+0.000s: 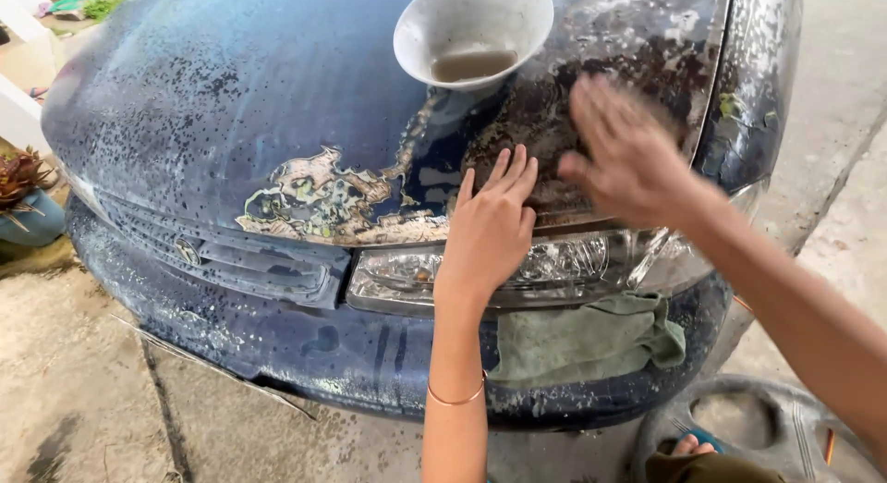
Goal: The person sands the front hood of a blue car using a sanding block and water from a bowl. They repeatedly rub the sanding block over the surface to remove old paint or clear coat.
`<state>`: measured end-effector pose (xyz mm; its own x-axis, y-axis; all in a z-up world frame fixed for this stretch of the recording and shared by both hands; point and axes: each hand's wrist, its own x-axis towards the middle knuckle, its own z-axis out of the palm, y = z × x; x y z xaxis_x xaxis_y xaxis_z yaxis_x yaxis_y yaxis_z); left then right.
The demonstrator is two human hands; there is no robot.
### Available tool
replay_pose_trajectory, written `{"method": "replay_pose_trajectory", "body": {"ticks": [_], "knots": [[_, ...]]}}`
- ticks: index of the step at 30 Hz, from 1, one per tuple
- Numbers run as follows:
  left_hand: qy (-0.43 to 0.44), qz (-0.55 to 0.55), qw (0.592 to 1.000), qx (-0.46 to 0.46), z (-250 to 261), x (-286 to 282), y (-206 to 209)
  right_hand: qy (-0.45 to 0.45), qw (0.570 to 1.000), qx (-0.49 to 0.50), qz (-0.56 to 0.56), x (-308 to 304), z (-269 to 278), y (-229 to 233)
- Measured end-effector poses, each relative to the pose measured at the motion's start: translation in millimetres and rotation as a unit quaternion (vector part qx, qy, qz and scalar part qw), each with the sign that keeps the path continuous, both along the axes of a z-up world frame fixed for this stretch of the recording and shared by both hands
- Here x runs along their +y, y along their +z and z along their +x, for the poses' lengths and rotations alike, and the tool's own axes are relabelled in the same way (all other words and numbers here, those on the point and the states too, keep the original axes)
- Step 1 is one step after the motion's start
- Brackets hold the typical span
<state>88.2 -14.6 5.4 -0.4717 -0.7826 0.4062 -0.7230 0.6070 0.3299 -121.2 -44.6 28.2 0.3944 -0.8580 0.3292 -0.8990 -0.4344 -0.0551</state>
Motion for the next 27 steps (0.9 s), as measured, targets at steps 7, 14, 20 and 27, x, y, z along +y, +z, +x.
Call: {"method": "replay_pose_trajectory", "body": {"ticks": [7, 14, 20, 27], "knots": [[0.022, -0.017, 1.000, -0.005, -0.3, 0.4, 4.9, 0.030, 0.999, -0.020, -0.018, 13.8, 9.7, -7.6], [0.034, -0.016, 0.999, -0.025, 9.0, 14.1, 9.6, -0.039, 0.998, -0.050, -0.025, 18.7, 36.0, -8.1], [0.026, 0.020, 0.999, -0.010, 13.4, 12.2, 9.9, 0.008, 0.999, -0.033, -0.036, 16.6, 25.6, -7.5], [0.009, 0.032, 0.999, -0.010, 16.2, 16.4, 11.9, -0.044, 0.993, -0.109, 0.008, 20.4, 50.2, -1.3]]}}
